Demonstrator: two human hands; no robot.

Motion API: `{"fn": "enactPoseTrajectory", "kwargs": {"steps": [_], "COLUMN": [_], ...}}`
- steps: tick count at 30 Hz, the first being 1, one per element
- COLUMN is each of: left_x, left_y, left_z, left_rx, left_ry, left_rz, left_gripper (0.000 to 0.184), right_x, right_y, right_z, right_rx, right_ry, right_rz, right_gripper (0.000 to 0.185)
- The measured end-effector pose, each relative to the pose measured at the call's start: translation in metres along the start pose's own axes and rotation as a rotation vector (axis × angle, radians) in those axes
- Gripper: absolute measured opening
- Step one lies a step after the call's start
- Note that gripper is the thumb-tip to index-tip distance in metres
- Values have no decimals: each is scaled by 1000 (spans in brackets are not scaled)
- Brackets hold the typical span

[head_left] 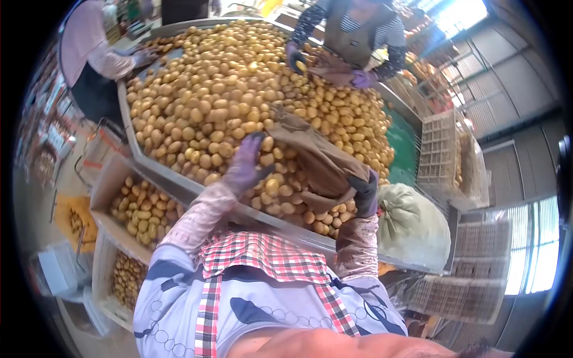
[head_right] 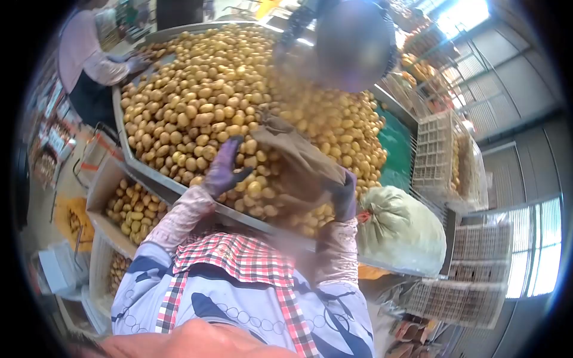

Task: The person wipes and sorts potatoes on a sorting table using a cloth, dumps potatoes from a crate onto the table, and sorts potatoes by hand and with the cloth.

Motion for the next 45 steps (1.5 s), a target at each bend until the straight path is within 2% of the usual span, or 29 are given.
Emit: {"fn": "enactPoseTrajectory", "kwargs": {"steps": [1, 3, 4, 6, 9, 10, 12, 13, 14, 15, 16, 17, 19, 20, 21, 23, 26, 28, 29, 31, 33, 34, 36, 37, 38, 39, 41, 43, 45], "left_x": [-22, -29, -32, -40, -69, -81, -68, -59, -55, -23, -6, 15, 74, 57, 55, 58, 62, 56, 48, 31, 27, 17, 3, -7, -30, -41, -51, -41, -30], "left_y": [-20, -57, -67, -84, -113, -127, -160, -174, -186, -201, -207, -210, -201, -215, -221, -236, -230, -208, -191, -166, -145, -140, -127, -118, -109, -100, -75, -32, -13], "left_z": [-17, -93, -118, -160, -156, -136, -134, -129, -130, -160, -182, -208, -284, -266, -260, -263, -267, -265, -260, -238, -227, -219, -202, -193, -172, -161, -152, -174, -201], "left_rx": [89, 178, 233, 343, 377, 173, -58, -187, -226, -81, 23, 131, 153, 364, 421, 535, 502, 478, 443, 445, 430, 410, 410, 414, 276, 310, 362, 437, 460], "left_ry": [-11, -242, -234, -222, 80, 199, 74, -4, -215, -285, -363, -438, -793, -584, -571, -512, -494, -464, -446, -389, -311, -253, -260, -260, -278, -303, -185, -271, -215], "left_rz": [-9, -45, -94, -186, -53, -112, -67, -42, 26, 173, 210, 241, 69, 210, 227, 242, 195, 152, 112, 107, 92, -17, -93, -123, -242, -246, -128, -85, -40], "left_gripper": [84, 79, 75, 67, 54, 49, 54, 57, 71, 85, 85, 85, 72, 68, 67, 64, 64, 60, 58, 58, 58, 50, 47, 46, 42, 39, 46, 77, 77], "right_x": [18, 26, 39, 41, 28, 31, -15, -19, -24, -93, -161, -236, -271, -289, -296, -256, -263, -271, -257, -227, -217, -198, -143, -148, -157, -166, -141, -129, -193], "right_y": [4, 3, 4, 2, -15, -24, -73, -100, -124, -151, -178, -205, -224, -236, -245, -243, -241, -216, -196, -178, -149, -140, -112, -99, -87, -75, -45, -11, 13], "right_z": [7, 32, 44, 85, 146, 158, 172, 161, 146, 127, 108, 88, 86, 84, 88, 81, 84, 75, 69, 52, 37, 40, 35, 45, 59, 69, 78, 85, 67], "right_rx": [-3, 10, -88, -290, -524, -690, -735, -700, -732, -764, -798, -707, -614, -568, -546, -509, -451, -375, -408, -240, -345, -268, -102, -117, -130, -139, -205, -266, -310], "right_ry": [89, 252, 305, 112, -89, -13, -111, 531, 1163, 1504, 1845, 2197, 1845, 1668, 1629, 1467, 1488, 1521, 1267, 1235, 1265, 1161, 936, 726, 515, 306, 158, 605, 1162], "right_rz": [62, 208, 253, 233, 279, 282, 309, 240, 219, 119, 21, -37, -45, -52, 29, 3, -76, -36, 168, 55, 307, 219, 52, 9, -31, -70, 37, 119, 70], "right_gripper": [18, 18, 20, 21, 20, 16, 24, 27, 31, 32, 34, 37, 40, 41, 43, 42, 41, 58, 45, 26, 26, 23, 19, 25, 33, 40, 42, 48, 55]}}
Point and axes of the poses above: each hand's wrist, its own y-axis away from the middle knuckle, its own z-axis out of the back of the hand, x = y × z, the point moved 9 cm from there along -y, towards the middle knuckle, and after that the axes turned 3 degrees about x, right-handed, at the moved point
